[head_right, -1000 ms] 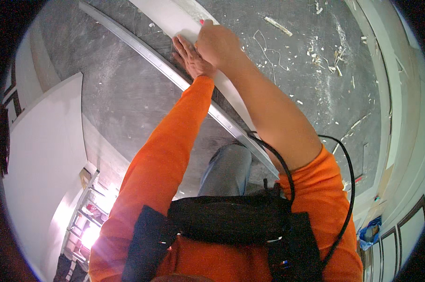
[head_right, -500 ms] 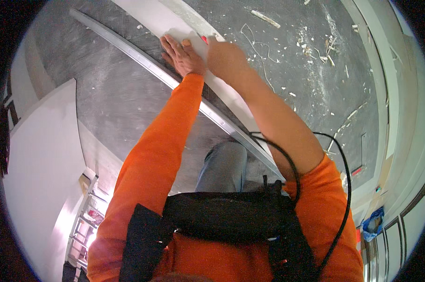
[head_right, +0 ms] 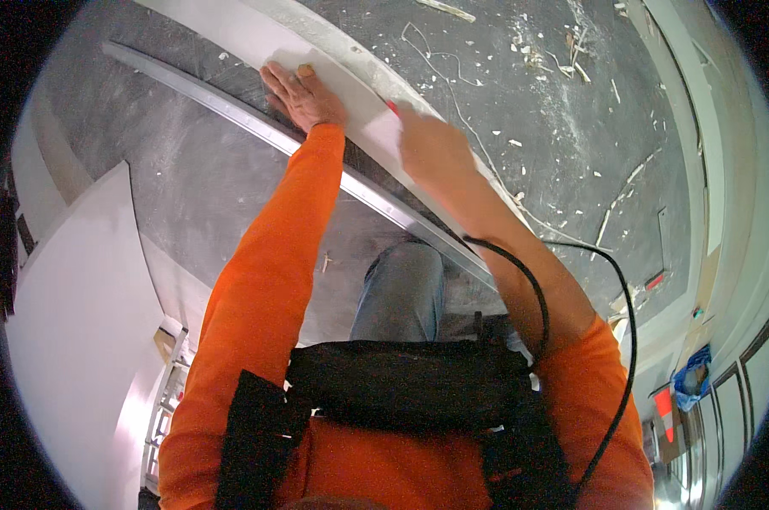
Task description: The person uses a utility knife to score and cut a long strip of drywall, first on the floor and then while holding it vertically against a wall.
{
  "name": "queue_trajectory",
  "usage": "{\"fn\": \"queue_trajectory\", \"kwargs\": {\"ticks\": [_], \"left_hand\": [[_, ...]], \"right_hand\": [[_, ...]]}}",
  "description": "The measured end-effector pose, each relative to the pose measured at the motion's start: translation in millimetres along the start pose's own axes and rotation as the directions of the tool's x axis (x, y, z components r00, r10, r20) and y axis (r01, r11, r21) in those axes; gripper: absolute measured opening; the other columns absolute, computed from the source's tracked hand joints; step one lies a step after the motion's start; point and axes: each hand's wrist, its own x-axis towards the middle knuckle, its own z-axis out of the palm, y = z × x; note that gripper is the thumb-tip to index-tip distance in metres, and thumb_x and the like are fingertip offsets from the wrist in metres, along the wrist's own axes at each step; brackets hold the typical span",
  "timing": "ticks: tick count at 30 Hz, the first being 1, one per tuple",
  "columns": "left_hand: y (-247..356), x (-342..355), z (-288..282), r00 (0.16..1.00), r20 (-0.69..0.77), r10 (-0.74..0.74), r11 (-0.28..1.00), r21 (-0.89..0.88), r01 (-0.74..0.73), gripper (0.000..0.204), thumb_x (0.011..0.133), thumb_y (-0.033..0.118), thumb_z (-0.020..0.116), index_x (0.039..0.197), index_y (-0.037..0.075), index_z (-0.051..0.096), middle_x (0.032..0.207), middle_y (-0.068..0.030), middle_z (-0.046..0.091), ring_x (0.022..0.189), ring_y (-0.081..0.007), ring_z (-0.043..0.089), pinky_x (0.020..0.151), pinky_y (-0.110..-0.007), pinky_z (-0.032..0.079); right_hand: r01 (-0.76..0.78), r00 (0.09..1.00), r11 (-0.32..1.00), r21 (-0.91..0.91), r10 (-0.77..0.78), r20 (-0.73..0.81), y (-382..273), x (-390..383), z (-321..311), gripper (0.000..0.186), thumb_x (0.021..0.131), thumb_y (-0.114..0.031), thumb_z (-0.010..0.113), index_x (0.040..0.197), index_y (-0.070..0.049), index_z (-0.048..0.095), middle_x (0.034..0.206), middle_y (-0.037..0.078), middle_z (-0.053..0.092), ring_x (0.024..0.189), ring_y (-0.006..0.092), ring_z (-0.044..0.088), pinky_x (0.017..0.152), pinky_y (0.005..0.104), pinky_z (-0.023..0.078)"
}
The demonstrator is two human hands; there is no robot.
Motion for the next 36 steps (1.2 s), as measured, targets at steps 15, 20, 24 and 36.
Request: {"fn": "queue_trajectory", "kwargs": {"ticks": [15, 20, 24, 36], "left_hand": [[-14, 3, 12, 0.997, -0.009, 0.081, 0.987, 0.141, -0.079, 0.064, 0.100, 0.036, 0.026, 0.153, 0.001, 0.016, 0.160, -0.0171, 0.016, 0.149, -0.0273, 0.015, 0.123, -0.044, 0.006], [-3, -3, 14, 0.999, -0.015, 0.038, 0.995, 0.095, -0.037, 0.064, 0.101, 0.038, 0.023, 0.153, 0.001, 0.016, 0.160, -0.0176, 0.016, 0.149, -0.0275, 0.014, 0.123, -0.044, 0.007], [3, -5, 8, 0.998, -0.019, 0.056, 0.997, 0.047, -0.055, 0.064, 0.102, 0.038, 0.023, 0.153, 0.001, 0.016, 0.160, -0.0176, 0.016, 0.149, -0.0278, 0.013, 0.123, -0.045, 0.007], [27, 36, -27, 0.376, 0.393, 0.839, 0.421, -0.034, -0.906, 0.027, 0.091, 0.026, 0.060, 0.113, 0.013, 0.068, 0.123, -0.0117, 0.062, 0.116, -0.0324, 0.056, 0.102, -0.046, 0.039]], "right_hand": [[0.040, 0.996, 0.999, -0.017, -0.042, -0.076, 3, 7, -1, 0.035, 0.095, -0.022, 0.050, 0.127, -0.007, 0.049, 0.092, 0.020, 0.069, 0.089, 0.0398, 0.066, 0.075, 0.0513, 0.053], [0.069, 0.996, 0.997, -0.024, -0.071, -0.051, 6, 7, -5, 0.032, 0.095, -0.021, 0.051, 0.124, -0.007, 0.051, 0.089, 0.019, 0.069, 0.084, 0.0391, 0.067, 0.071, 0.0517, 0.053], [0.020, 0.999, 0.999, -0.051, -0.022, -0.035, 12, -3, 2, 0.032, 0.094, -0.020, 0.051, 0.123, -0.007, 0.052, 0.090, 0.019, 0.069, 0.083, 0.0394, 0.067, 0.070, 0.0515, 0.053], [-0.297, 0.877, 0.918, 0.263, 0.371, -0.305, 71, -91, 35, 0.039, 0.091, -0.027, 0.059, 0.126, -0.010, 0.054, 0.099, 0.018, 0.065, 0.084, 0.0374, 0.066, 0.071, 0.0481, 0.052]]}}
